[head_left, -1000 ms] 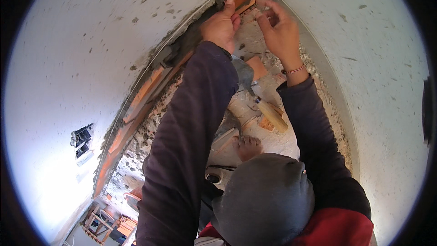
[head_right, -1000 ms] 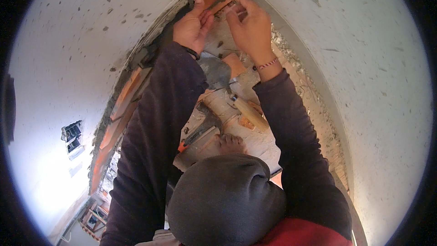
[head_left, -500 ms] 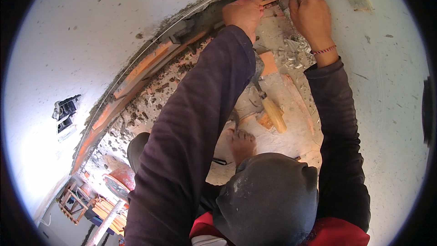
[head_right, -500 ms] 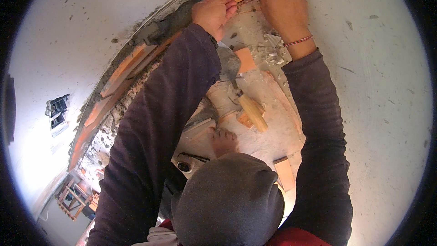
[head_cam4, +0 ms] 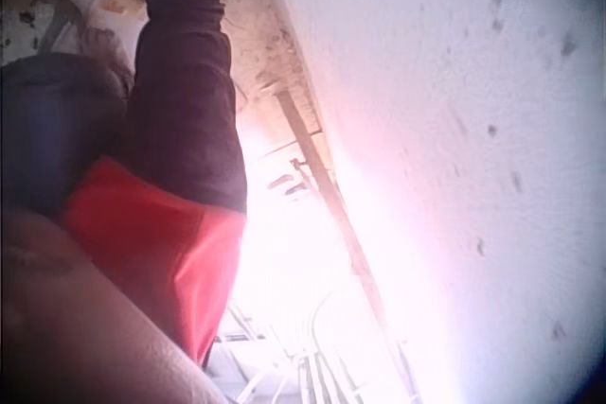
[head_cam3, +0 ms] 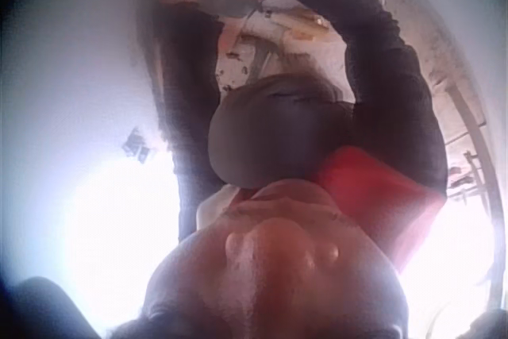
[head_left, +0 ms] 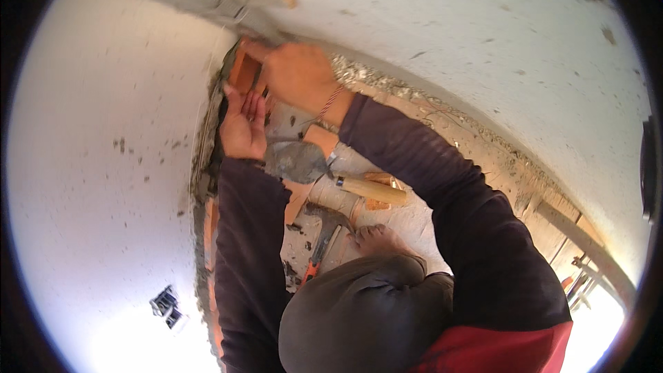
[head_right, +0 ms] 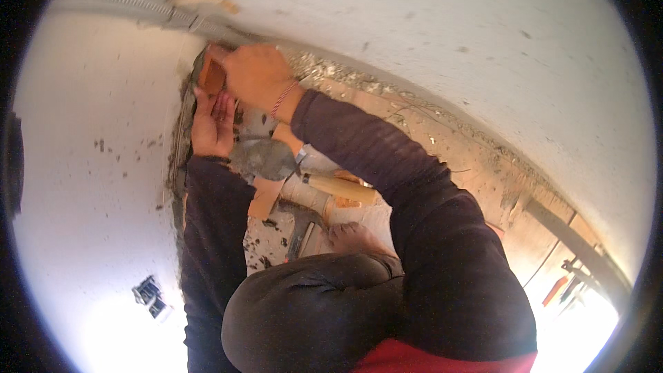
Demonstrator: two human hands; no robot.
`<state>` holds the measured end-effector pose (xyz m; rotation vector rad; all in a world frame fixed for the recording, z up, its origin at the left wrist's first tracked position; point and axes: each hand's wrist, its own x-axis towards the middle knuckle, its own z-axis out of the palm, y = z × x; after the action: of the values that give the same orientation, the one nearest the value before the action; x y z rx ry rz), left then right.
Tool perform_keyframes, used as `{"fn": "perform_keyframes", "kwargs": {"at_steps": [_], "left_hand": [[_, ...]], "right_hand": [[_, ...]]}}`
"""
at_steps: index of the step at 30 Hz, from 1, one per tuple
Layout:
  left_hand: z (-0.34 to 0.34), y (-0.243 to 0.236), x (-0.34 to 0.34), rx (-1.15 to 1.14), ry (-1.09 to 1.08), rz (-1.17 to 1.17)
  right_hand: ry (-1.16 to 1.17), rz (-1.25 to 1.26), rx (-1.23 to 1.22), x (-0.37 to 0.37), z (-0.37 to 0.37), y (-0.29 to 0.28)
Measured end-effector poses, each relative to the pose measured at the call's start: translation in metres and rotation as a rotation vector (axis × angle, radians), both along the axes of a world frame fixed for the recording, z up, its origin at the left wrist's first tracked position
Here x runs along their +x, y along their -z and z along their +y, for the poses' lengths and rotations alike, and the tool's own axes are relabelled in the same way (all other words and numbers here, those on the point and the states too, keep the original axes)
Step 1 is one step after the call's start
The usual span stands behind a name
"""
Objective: The person lays bricks along a wall base by applying mortar to the bricks and wall using a trowel and then positioning each brick by hand.
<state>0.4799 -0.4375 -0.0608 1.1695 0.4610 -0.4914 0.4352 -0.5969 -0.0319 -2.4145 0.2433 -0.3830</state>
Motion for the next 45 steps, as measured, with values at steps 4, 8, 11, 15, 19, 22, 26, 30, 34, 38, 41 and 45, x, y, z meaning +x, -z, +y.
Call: {"fn": "perform_keyframes", "kwargs": {"at_steps": [4, 8, 11, 15, 19, 22, 26, 30, 34, 38, 41, 45], "left_hand": [[-0.001, -0.008, -0.001, 0.039, 0.035, -0.011], [0.000, -0.009, -0.001, 0.042, 0.052, -0.008], [-0.001, -0.007, 0.002, 0.021, 0.060, -0.037], [-0.005, -0.008, -0.003, 0.020, 0.040, -0.032], [-0.009, -0.009, -0.007, 0.032, -0.005, -0.061], [-0.007, -0.008, -0.005, 0.027, 0.001, -0.062], [0.002, 0.002, -0.002, 0.017, -0.025, -0.061], [-0.006, -0.001, -0.005, 0.094, -0.060, -0.047], [-0.019, -0.010, -0.007, 0.140, -0.116, 0.009], [-0.022, -0.007, -0.008, 0.184, -0.104, -0.055], [-0.017, 0.002, -0.009, 0.246, -0.098, -0.090], [-0.019, 0.014, -0.007, 0.359, -0.136, -0.151]], "right_hand": [[-0.026, 0.037, 0.056, 0.000, -0.002, 0.000], [-0.046, 0.049, 0.043, 0.000, -0.005, -0.003], [-0.062, 0.060, 0.048, 0.001, -0.001, -0.005], [-0.066, 0.097, 0.071, -0.001, -0.002, -0.005], [-0.075, 0.118, 0.089, -0.001, -0.002, -0.005], [-0.073, 0.114, 0.080, -0.001, -0.003, -0.004], [-0.099, 0.117, 0.082, 0.001, -0.002, -0.002], [-0.097, 0.083, 0.061, 0.003, -0.001, -0.009], [-0.050, 0.060, -0.113, 0.011, 0.001, 0.002], [-0.051, 0.071, -0.212, 0.016, -0.001, 0.003], [-0.067, -0.011, -0.240, 0.018, 0.002, 0.006], [-0.076, 0.073, -0.207, 0.018, 0.006, 0.003]]}}
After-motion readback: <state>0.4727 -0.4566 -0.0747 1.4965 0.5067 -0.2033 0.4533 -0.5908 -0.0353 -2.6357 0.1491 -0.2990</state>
